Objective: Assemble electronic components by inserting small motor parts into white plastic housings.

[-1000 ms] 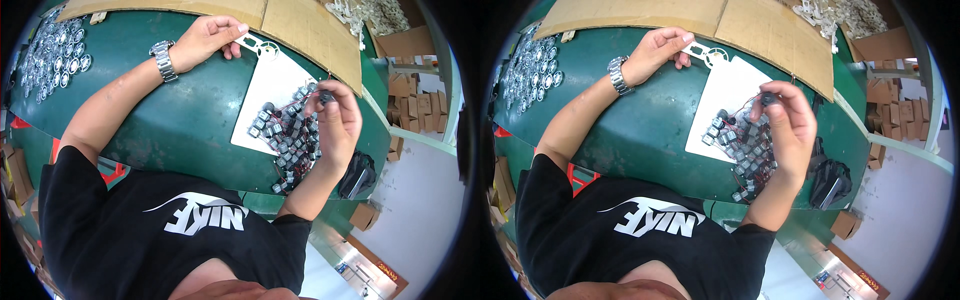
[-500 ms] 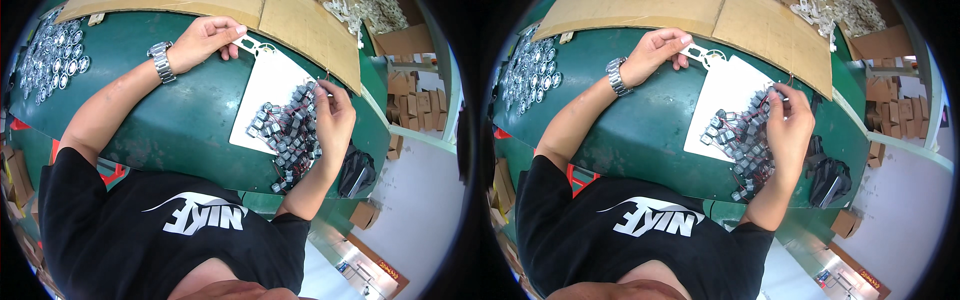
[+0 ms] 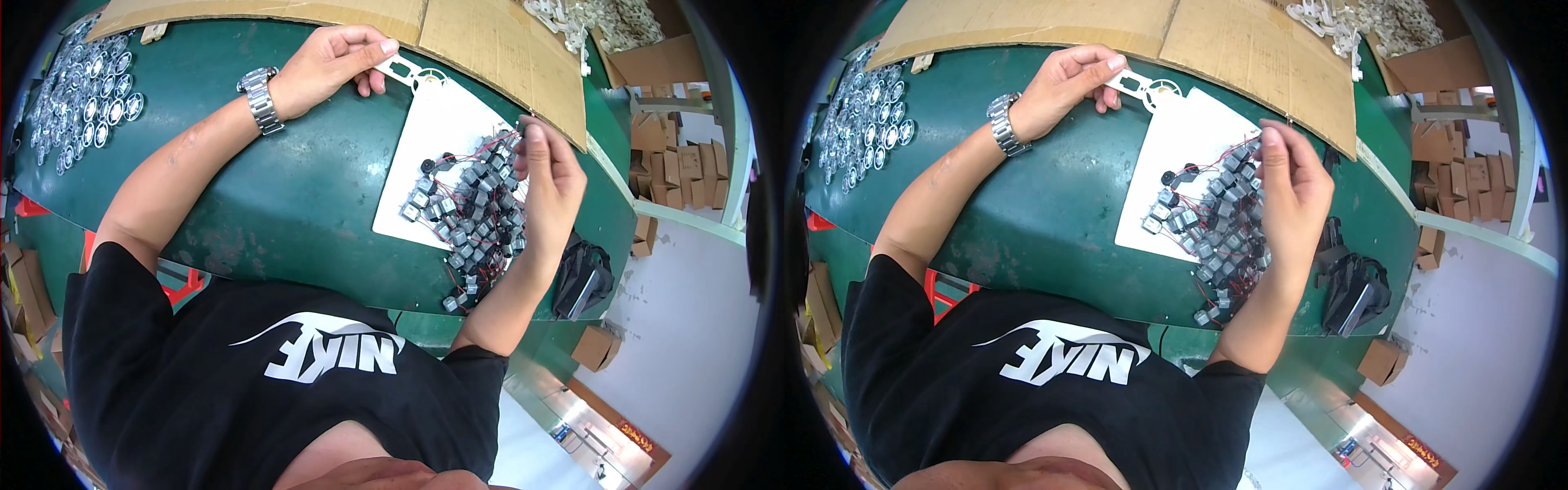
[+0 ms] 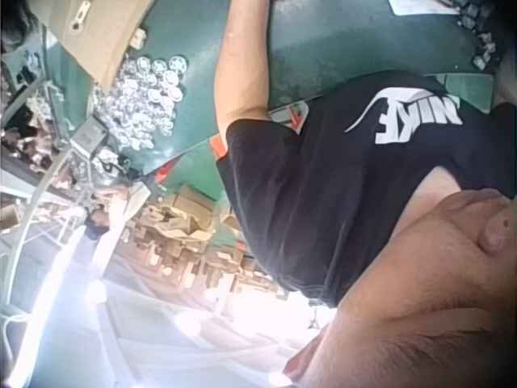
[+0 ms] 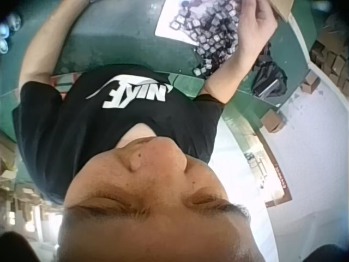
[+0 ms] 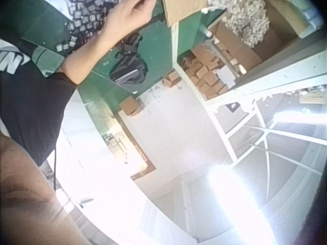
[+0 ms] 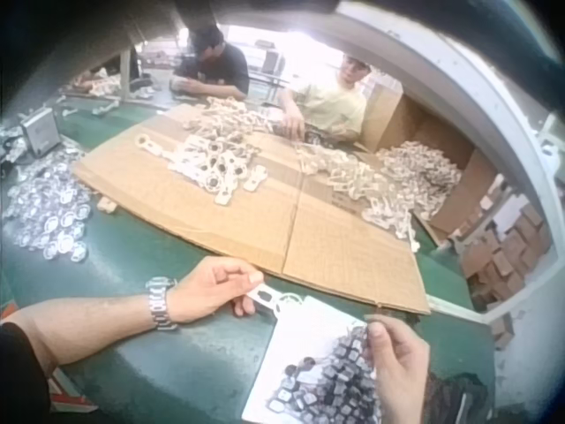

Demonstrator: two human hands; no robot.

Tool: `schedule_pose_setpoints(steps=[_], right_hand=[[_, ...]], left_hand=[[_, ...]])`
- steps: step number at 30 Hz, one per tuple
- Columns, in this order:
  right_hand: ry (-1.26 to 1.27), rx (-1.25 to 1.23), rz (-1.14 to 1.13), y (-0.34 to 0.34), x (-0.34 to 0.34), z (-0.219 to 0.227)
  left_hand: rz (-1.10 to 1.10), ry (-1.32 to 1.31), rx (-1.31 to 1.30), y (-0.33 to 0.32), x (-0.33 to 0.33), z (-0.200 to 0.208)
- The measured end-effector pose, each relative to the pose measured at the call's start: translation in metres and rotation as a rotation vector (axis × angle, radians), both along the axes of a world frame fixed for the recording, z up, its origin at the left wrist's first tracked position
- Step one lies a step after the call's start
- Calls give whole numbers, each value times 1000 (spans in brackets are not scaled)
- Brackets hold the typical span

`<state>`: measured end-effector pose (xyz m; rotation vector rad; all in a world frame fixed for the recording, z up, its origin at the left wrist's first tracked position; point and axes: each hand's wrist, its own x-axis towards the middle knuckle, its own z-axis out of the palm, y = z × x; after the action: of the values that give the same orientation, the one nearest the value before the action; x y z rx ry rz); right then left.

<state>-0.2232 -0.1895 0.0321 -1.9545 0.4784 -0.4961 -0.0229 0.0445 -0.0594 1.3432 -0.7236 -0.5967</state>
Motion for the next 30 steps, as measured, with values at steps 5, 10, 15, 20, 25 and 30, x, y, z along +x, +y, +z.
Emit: schedule_pose_setpoints(steps=[5, 10, 15, 20, 25, 30], right_hand=[[220, -389, 26, -6, 0, -6], [114, -364, 30, -12, -2, -6], [30, -282, 30, -10, -2, 0], [-49, 9, 39, -5, 2, 0], [-206, 185, 158, 13, 5, -1], [-241, 145, 285, 24, 8, -13]], left_hand=[[1, 9, -19, 0, -1, 0], [-1, 17, -15, 0, 0, -2], [-6, 6, -28, 0, -1, 0], [0, 13, -31, 1, 0, -3], [-15, 15, -6, 0, -4, 3], [15, 60, 5, -2, -17, 9]])
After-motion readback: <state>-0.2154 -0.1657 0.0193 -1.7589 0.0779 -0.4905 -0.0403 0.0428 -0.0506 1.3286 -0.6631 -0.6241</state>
